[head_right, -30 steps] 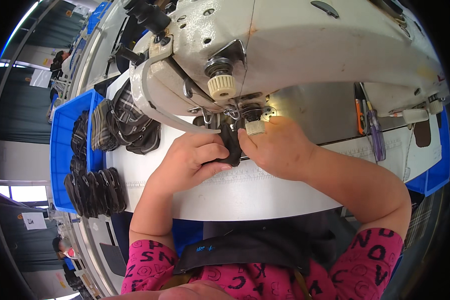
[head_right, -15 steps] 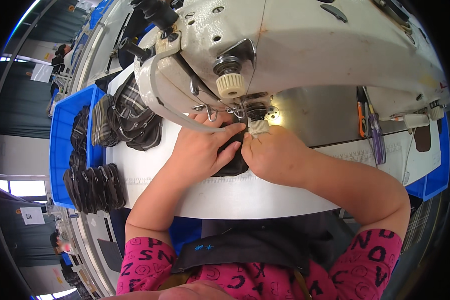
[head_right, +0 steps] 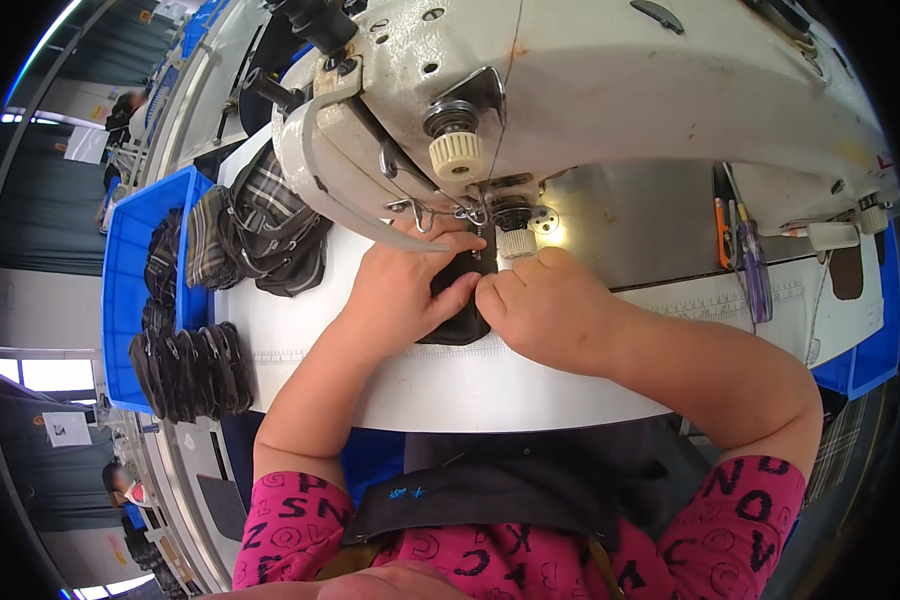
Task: The person is sewing leather pieces using an industrial sewing machine to assemble small pouches.
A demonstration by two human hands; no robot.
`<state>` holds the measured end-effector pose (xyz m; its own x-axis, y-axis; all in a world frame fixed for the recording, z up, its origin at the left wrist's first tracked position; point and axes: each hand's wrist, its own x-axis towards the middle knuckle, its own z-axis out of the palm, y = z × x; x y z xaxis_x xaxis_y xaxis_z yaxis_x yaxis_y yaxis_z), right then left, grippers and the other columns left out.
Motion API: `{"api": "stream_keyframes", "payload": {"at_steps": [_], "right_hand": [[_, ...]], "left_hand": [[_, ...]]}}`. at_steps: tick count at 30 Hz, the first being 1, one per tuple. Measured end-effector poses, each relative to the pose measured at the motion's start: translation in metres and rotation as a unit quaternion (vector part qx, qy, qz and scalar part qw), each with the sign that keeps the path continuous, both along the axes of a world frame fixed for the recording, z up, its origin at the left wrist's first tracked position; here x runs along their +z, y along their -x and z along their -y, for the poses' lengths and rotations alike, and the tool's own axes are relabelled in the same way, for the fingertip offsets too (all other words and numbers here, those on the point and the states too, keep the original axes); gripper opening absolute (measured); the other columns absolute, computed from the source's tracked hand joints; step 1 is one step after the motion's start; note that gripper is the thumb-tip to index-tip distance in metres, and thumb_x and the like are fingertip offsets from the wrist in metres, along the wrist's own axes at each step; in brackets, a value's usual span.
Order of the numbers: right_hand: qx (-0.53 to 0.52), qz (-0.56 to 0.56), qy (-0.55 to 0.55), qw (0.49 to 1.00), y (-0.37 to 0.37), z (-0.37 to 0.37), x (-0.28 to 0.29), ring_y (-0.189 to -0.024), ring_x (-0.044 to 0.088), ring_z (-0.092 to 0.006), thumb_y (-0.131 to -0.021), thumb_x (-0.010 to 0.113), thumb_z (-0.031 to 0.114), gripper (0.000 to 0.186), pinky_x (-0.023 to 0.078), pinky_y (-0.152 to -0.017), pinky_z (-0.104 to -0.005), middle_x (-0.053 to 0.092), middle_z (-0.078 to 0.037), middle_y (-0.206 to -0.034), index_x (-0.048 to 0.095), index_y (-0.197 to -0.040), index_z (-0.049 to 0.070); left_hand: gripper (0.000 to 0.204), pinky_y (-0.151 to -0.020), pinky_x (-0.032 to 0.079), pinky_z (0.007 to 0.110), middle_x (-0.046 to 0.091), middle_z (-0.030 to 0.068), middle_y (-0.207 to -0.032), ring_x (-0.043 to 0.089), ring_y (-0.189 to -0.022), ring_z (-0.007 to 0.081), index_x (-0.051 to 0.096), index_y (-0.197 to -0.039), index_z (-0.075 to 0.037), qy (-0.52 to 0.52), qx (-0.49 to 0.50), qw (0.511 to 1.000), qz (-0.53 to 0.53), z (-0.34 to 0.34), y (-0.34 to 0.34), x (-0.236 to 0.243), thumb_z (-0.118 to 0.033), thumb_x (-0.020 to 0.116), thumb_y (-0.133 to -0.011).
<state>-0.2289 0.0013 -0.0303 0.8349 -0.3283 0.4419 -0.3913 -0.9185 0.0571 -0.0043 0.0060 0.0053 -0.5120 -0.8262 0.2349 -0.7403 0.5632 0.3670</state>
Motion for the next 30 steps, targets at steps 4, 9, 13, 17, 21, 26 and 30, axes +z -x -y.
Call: {"api": "stream_keyframes", "payload": {"at_steps": [4,9,13,17,21,26,30], "right_hand": [[0.006,0.042,0.018,0.999,0.003,0.004,-0.002,-0.067,0.059,-0.0177,-0.081,0.074,0.024,0.034,0.043,-0.057,-0.0331,0.059,-0.001,-0.073,0.072,-0.106,0.001],[0.016,0.068,0.029,0.997,0.003,0.010,0.000,-0.065,0.060,-0.0174,-0.083,0.072,0.021,0.027,0.043,-0.059,-0.0339,0.059,0.000,-0.071,0.072,-0.102,0.001],[0.006,0.054,0.036,0.998,0.000,0.011,0.000,-0.063,0.060,-0.0153,-0.082,0.072,0.016,0.022,0.041,-0.057,-0.0339,0.057,0.001,-0.070,0.071,-0.098,0.002],[0.013,0.093,0.043,0.995,0.000,0.013,0.000,-0.061,0.059,-0.0142,-0.081,0.071,0.012,0.017,0.040,-0.055,-0.0331,0.056,0.002,-0.069,0.071,-0.096,0.003],[0.009,0.083,0.044,0.996,0.003,0.013,0.001,-0.061,0.059,-0.0139,-0.081,0.071,0.011,0.016,0.039,-0.054,-0.0327,0.055,0.002,-0.069,0.071,-0.095,0.004],[0.017,0.074,0.034,0.997,0.001,0.014,0.005,-0.061,0.058,-0.0138,-0.081,0.073,0.013,0.017,0.039,-0.051,-0.0321,0.054,0.002,-0.069,0.071,-0.095,0.005],[0.016,0.073,0.052,0.996,-0.004,0.013,0.007,-0.060,0.058,-0.0143,-0.081,0.076,0.018,0.021,0.040,-0.050,-0.0319,0.053,0.002,-0.069,0.071,-0.096,0.005]], "left_hand": [[0.021,-0.088,0.056,0.040,0.071,0.0073,-0.113,0.067,-0.103,0.0302,0.073,-0.107,-0.011,-0.004,0.008,0.999,-0.037,0.008,-0.008,-0.009,-0.014,0.073,-0.086],[0.020,-0.086,0.057,0.040,0.073,0.0082,-0.107,0.068,-0.099,0.0314,0.074,-0.108,-0.015,-0.060,0.016,0.994,-0.091,0.015,-0.015,-0.014,-0.006,0.068,-0.091],[0.018,-0.085,0.056,0.040,0.072,0.0088,-0.104,0.068,-0.098,0.0319,0.073,-0.107,-0.013,-0.068,0.014,0.992,-0.109,0.015,-0.017,-0.018,-0.005,0.067,-0.092],[0.012,-0.081,0.055,0.040,0.069,0.0083,-0.101,0.067,-0.095,0.0317,0.070,-0.099,-0.009,-0.078,0.041,0.987,-0.134,0.009,-0.018,-0.007,-0.016,0.073,-0.091],[0.033,-0.076,0.052,0.040,0.063,0.0077,-0.095,0.062,-0.088,0.0315,0.064,-0.088,-0.008,-0.060,0.035,0.996,-0.062,-0.003,-0.016,0.012,-0.036,0.082,-0.084],[0.025,-0.074,0.050,0.040,0.061,0.0088,-0.090,0.060,-0.086,0.0315,0.064,-0.087,-0.008,-0.058,0.014,0.998,-0.029,-0.003,-0.019,0.004,-0.028,0.079,-0.088],[0.017,-0.074,0.051,0.041,0.064,0.0111,-0.090,0.063,-0.085,0.0326,0.064,-0.093,-0.006,-0.130,0.011,0.986,-0.105,0.005,-0.030,0.001,-0.021,0.072,-0.094]]}}
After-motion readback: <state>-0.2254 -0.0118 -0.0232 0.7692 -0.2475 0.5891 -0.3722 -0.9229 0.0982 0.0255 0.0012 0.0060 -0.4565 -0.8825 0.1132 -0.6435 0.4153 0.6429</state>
